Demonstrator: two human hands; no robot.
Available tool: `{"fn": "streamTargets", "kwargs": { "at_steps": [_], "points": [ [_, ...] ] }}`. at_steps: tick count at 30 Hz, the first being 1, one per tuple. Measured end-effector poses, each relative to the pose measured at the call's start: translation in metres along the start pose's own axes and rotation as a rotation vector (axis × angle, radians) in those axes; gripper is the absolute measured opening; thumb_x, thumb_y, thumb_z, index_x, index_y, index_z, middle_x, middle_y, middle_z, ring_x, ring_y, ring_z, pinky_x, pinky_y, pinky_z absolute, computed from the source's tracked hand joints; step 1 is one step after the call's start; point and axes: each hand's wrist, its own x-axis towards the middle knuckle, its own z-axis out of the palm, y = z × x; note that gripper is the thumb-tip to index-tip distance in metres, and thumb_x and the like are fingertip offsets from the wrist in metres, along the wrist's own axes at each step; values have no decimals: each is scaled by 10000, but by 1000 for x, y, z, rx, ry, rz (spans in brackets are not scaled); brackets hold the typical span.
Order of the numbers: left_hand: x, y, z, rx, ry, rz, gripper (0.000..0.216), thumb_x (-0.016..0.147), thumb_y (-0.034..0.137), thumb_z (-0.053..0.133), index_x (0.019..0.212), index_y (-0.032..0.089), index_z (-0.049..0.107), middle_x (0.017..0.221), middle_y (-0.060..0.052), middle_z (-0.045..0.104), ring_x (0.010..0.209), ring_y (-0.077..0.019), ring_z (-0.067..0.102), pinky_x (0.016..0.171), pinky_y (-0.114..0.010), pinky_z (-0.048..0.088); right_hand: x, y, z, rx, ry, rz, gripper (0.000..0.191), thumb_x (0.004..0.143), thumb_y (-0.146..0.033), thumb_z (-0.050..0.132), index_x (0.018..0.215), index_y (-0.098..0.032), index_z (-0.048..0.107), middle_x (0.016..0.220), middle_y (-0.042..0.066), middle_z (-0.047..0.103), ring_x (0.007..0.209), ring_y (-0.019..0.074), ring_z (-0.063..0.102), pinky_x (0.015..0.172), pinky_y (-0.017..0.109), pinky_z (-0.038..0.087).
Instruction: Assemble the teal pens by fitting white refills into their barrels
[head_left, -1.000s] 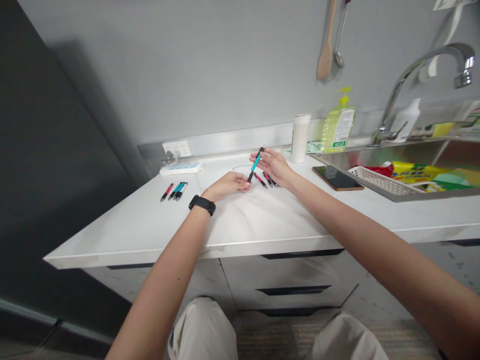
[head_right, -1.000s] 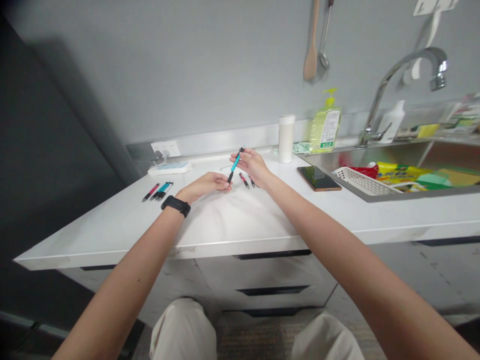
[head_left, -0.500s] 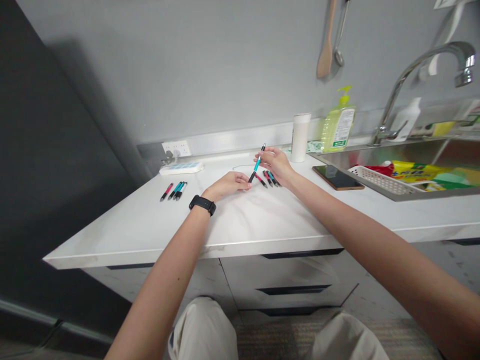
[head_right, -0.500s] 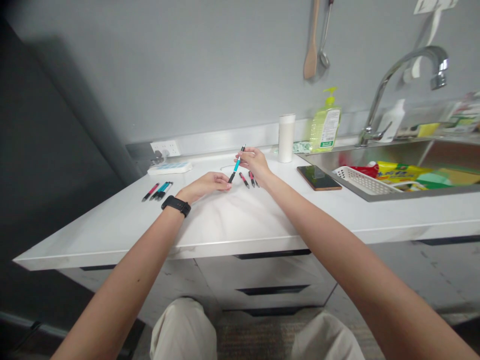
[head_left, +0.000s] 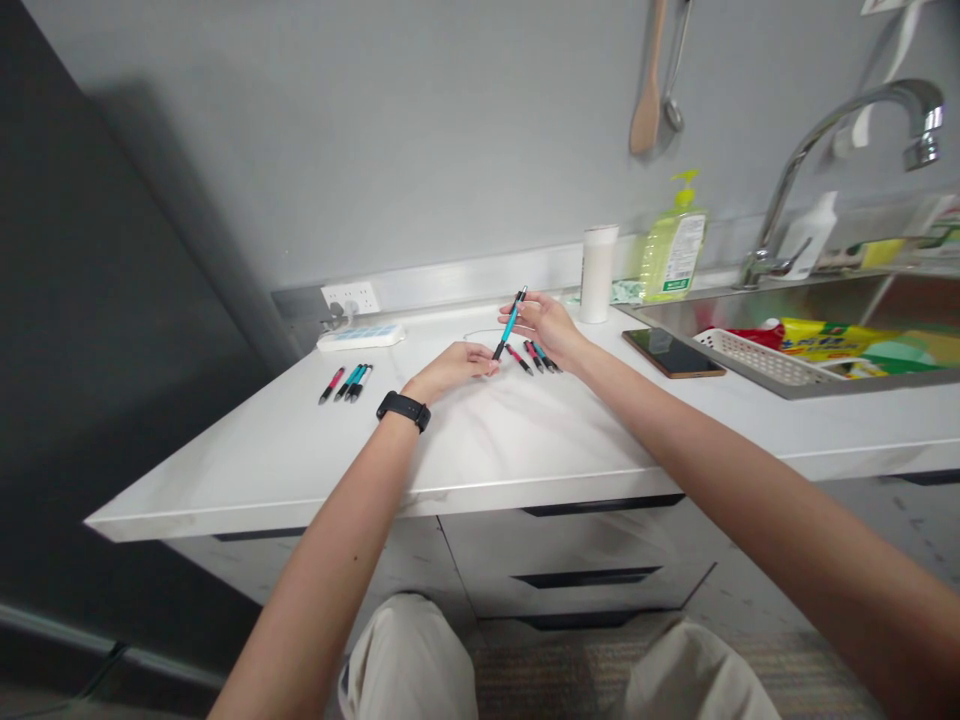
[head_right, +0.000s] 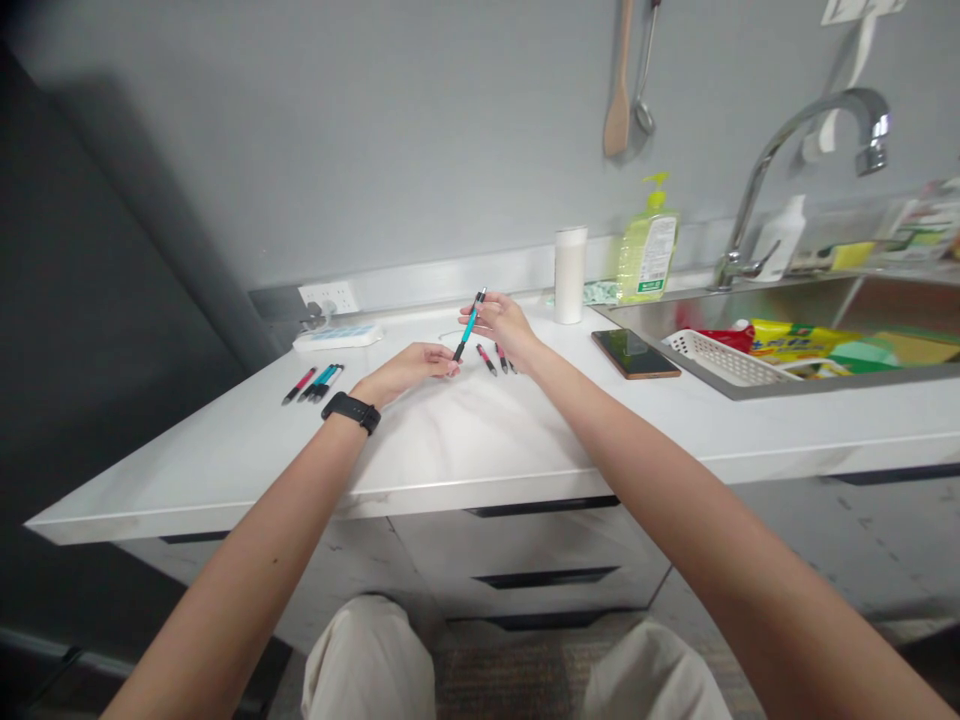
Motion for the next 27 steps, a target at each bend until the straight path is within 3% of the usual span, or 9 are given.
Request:
{"fn": "streamTargets", "kwargs": {
  "at_steps": [11, 14, 17, 21, 27],
  "points": [
    [0, -2, -2, -9, -1, -52, 267, 605, 268, 767, 757, 117, 608, 710, -19, 630, 642, -90, 546, 665, -254, 399, 2, 0, 0, 63, 130, -26, 184, 802, -164, 601, 842, -228, 433, 749, -45, 665, 769, 121, 677, 870, 365, 518],
    [0, -1, -1, -12, -7, -15, 257, 646, 312, 733, 779, 118, 631, 749, -41, 654, 703, -114, 571, 718, -275, 412, 3, 2, -2, 90, 78, -32, 145, 816, -168, 573, 860, -228, 450, 822, -33, 681, 839, 121, 674, 904, 372, 498],
    [1, 0, -1, 6, 77, 53, 254, 640, 302, 724, 795, 117, 645, 734, -34, 647, 717, -124, 569, 737, -286, 404, 3, 3, -2, 103, 2, -21, 99, 827, -165, 551, 863, -222, 478, 869, -15, 690, 872, 121, 670, 927, 369, 483],
    [3, -1, -2, 33, 132, 62, 261, 643, 311, 712, 806, 115, 652, 700, -28, 633, 690, -125, 554, 706, -284, 387, 2, 2, -3, 123, 10, -4, 85, 832, -147, 529, 836, -218, 481, 872, -10, 691, 871, 121, 669, 931, 360, 480],
    [4, -5, -5, 43, 108, 22, 302, 667, 345, 708, 850, 108, 665, 738, -45, 646, 712, -129, 572, 705, -282, 395, 0, 2, -1, 138, 21, 9, 89, 851, -132, 501, 848, -217, 474, 855, -7, 694, 856, 125, 672, 922, 366, 486]
  ]
}}
